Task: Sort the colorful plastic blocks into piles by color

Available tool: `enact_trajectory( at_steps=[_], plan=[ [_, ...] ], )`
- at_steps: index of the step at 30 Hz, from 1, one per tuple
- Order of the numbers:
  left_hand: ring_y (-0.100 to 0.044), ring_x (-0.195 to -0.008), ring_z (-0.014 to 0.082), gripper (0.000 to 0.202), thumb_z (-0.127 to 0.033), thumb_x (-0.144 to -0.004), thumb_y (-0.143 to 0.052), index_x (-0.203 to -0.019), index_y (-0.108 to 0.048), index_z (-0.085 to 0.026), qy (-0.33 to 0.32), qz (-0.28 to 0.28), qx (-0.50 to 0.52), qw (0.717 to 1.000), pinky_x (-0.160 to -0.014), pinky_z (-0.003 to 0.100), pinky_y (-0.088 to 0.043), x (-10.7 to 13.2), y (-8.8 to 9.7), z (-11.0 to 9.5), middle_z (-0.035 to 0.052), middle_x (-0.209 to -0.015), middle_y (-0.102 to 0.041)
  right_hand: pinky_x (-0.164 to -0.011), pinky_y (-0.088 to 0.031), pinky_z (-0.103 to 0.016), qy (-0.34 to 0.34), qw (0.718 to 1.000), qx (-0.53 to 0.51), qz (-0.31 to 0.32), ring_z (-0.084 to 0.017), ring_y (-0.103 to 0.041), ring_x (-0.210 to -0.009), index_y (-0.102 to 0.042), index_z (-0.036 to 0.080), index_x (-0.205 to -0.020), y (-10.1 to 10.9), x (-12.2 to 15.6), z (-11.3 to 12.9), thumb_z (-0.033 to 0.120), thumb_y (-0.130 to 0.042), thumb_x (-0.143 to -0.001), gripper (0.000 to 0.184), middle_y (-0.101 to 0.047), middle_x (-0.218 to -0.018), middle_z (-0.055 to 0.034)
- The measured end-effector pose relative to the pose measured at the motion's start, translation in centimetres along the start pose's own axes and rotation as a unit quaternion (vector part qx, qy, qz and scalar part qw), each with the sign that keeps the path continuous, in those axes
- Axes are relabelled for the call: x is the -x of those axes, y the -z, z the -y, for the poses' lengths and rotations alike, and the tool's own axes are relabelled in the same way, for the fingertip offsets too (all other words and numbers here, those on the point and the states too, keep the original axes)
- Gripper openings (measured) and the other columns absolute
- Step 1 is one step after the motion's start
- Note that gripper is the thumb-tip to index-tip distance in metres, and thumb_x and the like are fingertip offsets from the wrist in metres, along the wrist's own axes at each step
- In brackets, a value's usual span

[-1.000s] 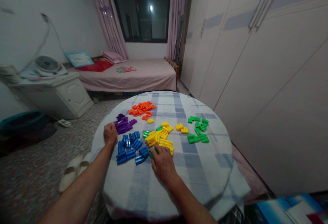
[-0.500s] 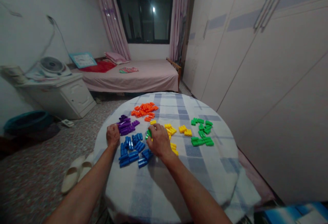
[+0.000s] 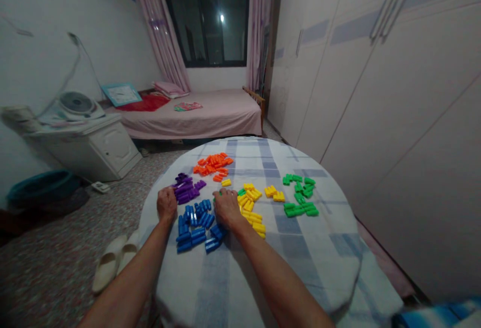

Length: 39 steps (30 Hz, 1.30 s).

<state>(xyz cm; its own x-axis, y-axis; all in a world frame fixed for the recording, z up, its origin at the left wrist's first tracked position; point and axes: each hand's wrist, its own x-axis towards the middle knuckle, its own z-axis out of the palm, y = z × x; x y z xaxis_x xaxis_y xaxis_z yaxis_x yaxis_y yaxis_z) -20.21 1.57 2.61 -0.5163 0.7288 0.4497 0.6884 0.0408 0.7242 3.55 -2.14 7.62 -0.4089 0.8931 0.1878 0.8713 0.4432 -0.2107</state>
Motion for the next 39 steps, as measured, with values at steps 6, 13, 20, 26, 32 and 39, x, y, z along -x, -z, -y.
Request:
enact_trajectory(
  at_steps=[6, 13, 20, 26, 32, 39],
  plan=[
    [-0.053, -0.108, 0.0253, 0.039, -0.028, -0.09, -0.029, -0.087, -0.066, -0.017, -0.011, 0.005, 0.003, 1.0, -0.098, 0.039, -0.041, 0.0, 0.1, -0.1, 0.0123, -0.099, -0.061, -0.093, -0.039, -0.034, -0.071, 0.978, -0.125, -0.152, -0.02, -0.05, -0.11, -0.052, 0.018, -0.12, 2.3, 1.6, -7.5, 0.021, -0.037, -0.089, 0.034, -0.055, -0.119, -0.0102],
    [-0.054, -0.104, 0.0243, 0.038, -0.029, -0.091, -0.03, -0.089, -0.066, -0.018, 0.01, 0.003, 0.002, 1.0, -0.098, 0.038, -0.041, 0.1, 0.1, -0.3, 0.011, -0.1, -0.06, -0.086, -0.041, -0.043, -0.272, 0.946, 0.053, -0.166, -0.027, -0.052, -0.104, -0.056, 0.016, -0.118, 3.0, 6.8, -18.9, 0.022, -0.041, -0.086, 0.037, -0.056, -0.12, -0.016],
    [-0.054, -0.105, 0.0237, 0.038, -0.028, -0.091, -0.029, -0.09, -0.066, -0.017, 0.01, 0.008, -0.022, 1.0, -0.096, 0.037, -0.042, 0.1, 0.2, -0.5, 0.011, -0.099, -0.061, -0.099, -0.032, -0.046, -0.238, 0.954, 0.066, -0.168, -0.029, -0.043, -0.119, -0.057, 0.014, -0.12, 2.8, 5.7, -17.0, 0.032, -0.04, -0.089, 0.039, -0.053, -0.128, -0.0167],
    [-0.053, -0.106, 0.0237, 0.04, -0.027, -0.092, -0.027, -0.092, -0.066, -0.016, 0.0, 0.018, -0.044, 0.999, -0.097, 0.035, -0.041, 0.2, 0.3, -0.4, 0.0115, -0.101, -0.061, -0.098, -0.033, -0.035, -0.015, 0.998, 0.061, 0.019, -0.02, -0.039, -0.125, -0.05, 0.025, -0.128, 3.3, 1.2, -9.8, 0.02, -0.046, -0.086, 0.042, -0.05, -0.135, -0.0057],
    [-0.054, -0.104, 0.0228, 0.04, -0.027, -0.093, -0.027, -0.094, -0.066, -0.016, 0.0, 0.021, -0.056, 0.998, -0.096, 0.035, -0.042, 0.1, 0.2, -0.3, 0.0112, -0.101, -0.06, -0.096, -0.029, -0.043, -0.004, 0.993, 0.097, 0.074, -0.026, -0.041, -0.123, -0.063, 0.023, -0.11, 2.5, -0.6, -8.2, 0.012, -0.04, -0.088, 0.033, -0.062, -0.117, -0.0098],
    [-0.055, -0.105, 0.0221, 0.038, -0.026, -0.093, -0.028, -0.092, -0.065, -0.018, 0.003, 0.022, -0.056, 0.998, -0.095, 0.034, -0.043, 0.2, 0.2, -0.4, 0.0101, -0.103, -0.06, -0.087, -0.032, -0.036, 0.01, 0.992, 0.109, 0.061, -0.023, -0.051, -0.104, -0.063, 0.019, -0.102, 2.1, -0.3, -9.0, 0.015, -0.045, -0.087, 0.024, -0.064, -0.104, -0.0105]
  ],
)
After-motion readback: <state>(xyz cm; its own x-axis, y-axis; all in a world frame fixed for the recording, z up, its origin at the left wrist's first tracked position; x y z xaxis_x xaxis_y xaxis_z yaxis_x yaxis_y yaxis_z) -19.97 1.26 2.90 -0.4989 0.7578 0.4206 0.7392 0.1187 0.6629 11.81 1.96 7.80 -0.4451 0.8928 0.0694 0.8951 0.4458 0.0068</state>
